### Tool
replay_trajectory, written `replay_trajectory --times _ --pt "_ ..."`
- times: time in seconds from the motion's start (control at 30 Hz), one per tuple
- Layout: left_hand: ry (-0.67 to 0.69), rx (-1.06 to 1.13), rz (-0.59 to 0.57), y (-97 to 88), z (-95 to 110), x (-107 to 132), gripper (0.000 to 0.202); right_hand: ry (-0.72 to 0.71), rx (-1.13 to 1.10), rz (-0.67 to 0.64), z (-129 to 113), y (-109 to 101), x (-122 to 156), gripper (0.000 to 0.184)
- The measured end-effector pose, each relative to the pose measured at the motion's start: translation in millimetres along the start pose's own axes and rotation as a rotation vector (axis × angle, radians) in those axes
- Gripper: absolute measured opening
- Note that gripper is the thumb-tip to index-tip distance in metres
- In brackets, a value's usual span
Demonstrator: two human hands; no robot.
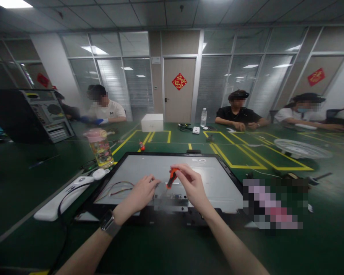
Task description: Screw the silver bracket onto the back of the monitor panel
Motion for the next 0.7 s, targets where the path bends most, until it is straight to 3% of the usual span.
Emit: replay_trajectory --times 0.1,0.23,0.7 --pt "0.009 -0.008 0.008 1.0 -0.6 -0.3 0.038 0.063 -0.132 -0.077 7.4 3.8 1.1 0.024" --pt "0.012 -0.016 0.012 1.0 -0.5 -0.2 0.038 0.091 -0.225 -0.077 11.1 6.3 2.4 0.019" --pt "0.007 -0.022 0.014 0.9 0.0 -0.4 0.039 0.077 -0.236 -0.04 15.2 5.6 1.1 0.016"
Point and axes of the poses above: each hand's wrist, its own x-axis away from the middle knuckle, its own y-axis out of the palm, z = x × y, the point moved 5 cm from there along -x, towards the middle knuckle, and after that the axes turned 6 degrees about x, right-handed, at the moved point
